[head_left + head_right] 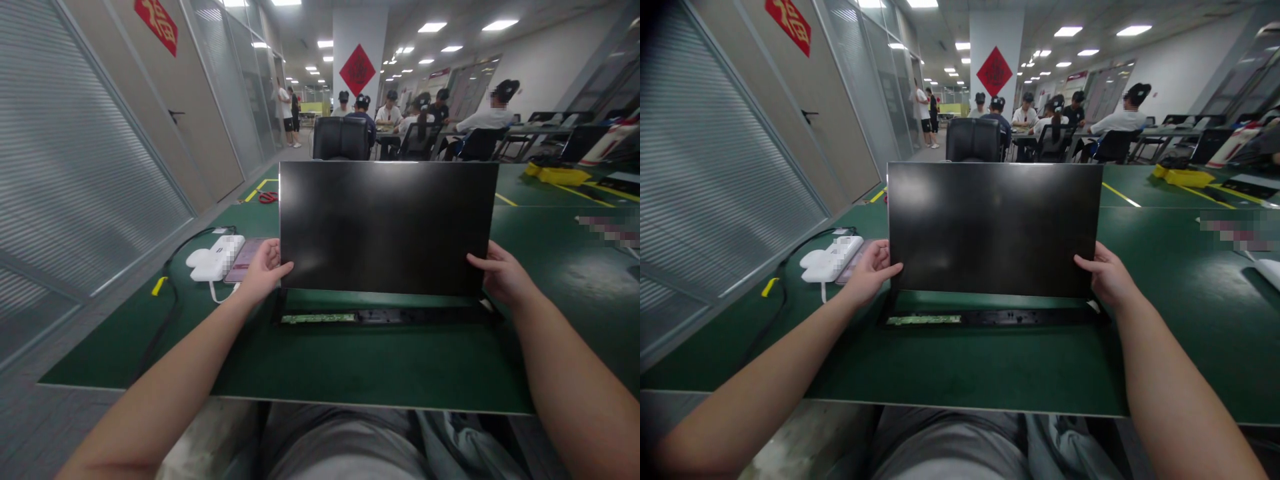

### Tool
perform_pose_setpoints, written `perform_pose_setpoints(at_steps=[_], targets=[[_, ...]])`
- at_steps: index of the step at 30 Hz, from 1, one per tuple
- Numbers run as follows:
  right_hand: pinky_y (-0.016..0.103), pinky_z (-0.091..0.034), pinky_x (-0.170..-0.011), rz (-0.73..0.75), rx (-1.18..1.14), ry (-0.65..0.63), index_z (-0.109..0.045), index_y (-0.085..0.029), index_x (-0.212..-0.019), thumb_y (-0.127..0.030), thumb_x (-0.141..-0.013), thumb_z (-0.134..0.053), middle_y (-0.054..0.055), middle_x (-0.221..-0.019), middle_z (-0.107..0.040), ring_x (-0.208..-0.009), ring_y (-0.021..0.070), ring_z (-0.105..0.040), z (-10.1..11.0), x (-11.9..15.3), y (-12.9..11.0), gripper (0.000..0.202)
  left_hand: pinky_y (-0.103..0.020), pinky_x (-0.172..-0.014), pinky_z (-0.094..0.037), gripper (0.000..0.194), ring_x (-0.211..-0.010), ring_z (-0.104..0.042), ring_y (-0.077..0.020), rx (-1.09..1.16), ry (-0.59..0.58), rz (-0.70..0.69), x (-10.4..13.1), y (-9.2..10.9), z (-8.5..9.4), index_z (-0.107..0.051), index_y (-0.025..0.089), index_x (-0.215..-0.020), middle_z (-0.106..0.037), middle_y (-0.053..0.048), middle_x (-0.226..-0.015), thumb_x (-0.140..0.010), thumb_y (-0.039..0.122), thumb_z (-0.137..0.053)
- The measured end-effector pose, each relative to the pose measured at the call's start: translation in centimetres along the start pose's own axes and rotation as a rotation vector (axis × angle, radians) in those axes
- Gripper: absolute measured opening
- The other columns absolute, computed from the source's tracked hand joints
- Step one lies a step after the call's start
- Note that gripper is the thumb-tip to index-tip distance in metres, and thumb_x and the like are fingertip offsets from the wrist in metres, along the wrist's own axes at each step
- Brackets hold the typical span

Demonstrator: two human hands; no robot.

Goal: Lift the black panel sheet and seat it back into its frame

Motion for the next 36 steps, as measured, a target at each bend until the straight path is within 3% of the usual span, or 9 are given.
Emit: perform_pose_setpoints(at_steps=[6, 11, 18, 23, 27, 32, 36], targets=[[0.036, -0.065, -0.067, -0.136, 0.025, 0.053, -0.079, -0.024, -0.092, -0.011, -0.052, -0.08, 0.005, -0.087, -0.08, -0.078, 0.0266, -0.077, 0.5, -0.2, 0.2, 0.042, -0.048, -0.109, -0.054, 0.054, -0.116, -0.073, -0.0274, 0.036, -0.047, 0.07, 0.4, 0.1, -0.6, -0.056, 0.024, -0.105, -0.077, -0.005, -0.117, -0.064, 0.025, -0.09], [0.039, -0.064, -0.06, -0.236, 0.028, 0.081, -0.078, -0.024, -0.087, -0.009, -0.051, -0.079, 0.005, -0.08, -0.079, -0.067, 0.0275, -0.076, 0.5, -0.4, 0.8, 0.039, -0.048, -0.102, -0.057, 0.053, -0.106, -0.075, -0.0271, 0.008, -0.059, 0.121, 0.5, -0.2, -0.6, -0.056, 0.025, -0.102, -0.078, -0.003, -0.108, -0.062, 0.027, -0.091], [0.038, -0.065, -0.063, -0.162, 0.015, 0.086, -0.077, -0.025, -0.083, -0.009, -0.05, -0.08, 0.003, -0.081, -0.08, -0.071, 0.0271, -0.077, 0.5, -0.6, 1.1, 0.037, -0.048, -0.105, -0.056, 0.052, -0.11, -0.075, -0.0273, -0.01, -0.087, 0.121, 0.3, -0.5, -0.4, -0.054, 0.025, -0.097, -0.077, -0.003, -0.108, -0.061, 0.023, -0.092], [0.039, -0.066, -0.066, -0.187, 0.022, 0.098, -0.076, -0.024, -0.085, -0.008, -0.052, -0.079, 0.005, -0.082, -0.08, -0.074, 0.0275, -0.077, 0.4, -0.5, 0.9, 0.037, -0.05, -0.108, -0.056, 0.052, -0.111, -0.075, -0.028, -0.006, -0.086, 0.139, 0.5, -0.1, -0.5, -0.053, 0.025, -0.094, -0.077, -0.003, -0.106, -0.06, 0.021, -0.092], [0.037, -0.064, -0.061, -0.222, 0.021, 0.121, -0.077, -0.022, -0.083, -0.007, -0.051, -0.077, 0.006, -0.079, -0.079, -0.068, 0.0267, -0.075, 0.0, -0.1, 0.7, 0.035, -0.053, -0.111, -0.054, 0.058, -0.115, -0.075, -0.0301, 0.015, -0.06, 0.168, 0.7, -0.1, -0.6, -0.054, 0.023, -0.105, -0.077, -0.006, -0.111, -0.061, 0.021, -0.092], [0.035, -0.061, -0.055, -0.262, 0.023, 0.137, -0.077, -0.021, -0.082, -0.007, -0.051, -0.076, 0.006, -0.074, -0.077, -0.061, 0.0253, -0.072, -0.2, 0.0, 0.8, 0.034, -0.058, -0.113, -0.052, 0.089, -0.126, -0.072, -0.0356, 0.057, -0.099, 0.176, 0.7, -0.4, -0.7, -0.047, 0.024, -0.137, -0.074, -0.013, -0.13, -0.061, 0.019, -0.093], [0.036, -0.062, -0.059, -0.251, 0.044, 0.13, -0.077, -0.022, -0.082, -0.007, -0.052, -0.076, 0.005, -0.075, -0.078, -0.063, 0.0254, -0.073, -0.1, -0.1, 1.0, 0.034, -0.056, -0.114, -0.051, 0.09, -0.128, -0.07, -0.0347, 0.02, -0.128, 0.157, 0.7, -0.4, -0.7, -0.044, 0.024, -0.137, -0.073, -0.013, -0.132, -0.062, 0.021, -0.093]])
Point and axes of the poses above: each hand's wrist, its own x-axis away from the middle knuckle, its own z-axis out of the back of the hand, y = z × x, the point moved 4 cm from there along -x, towards the middle knuckle
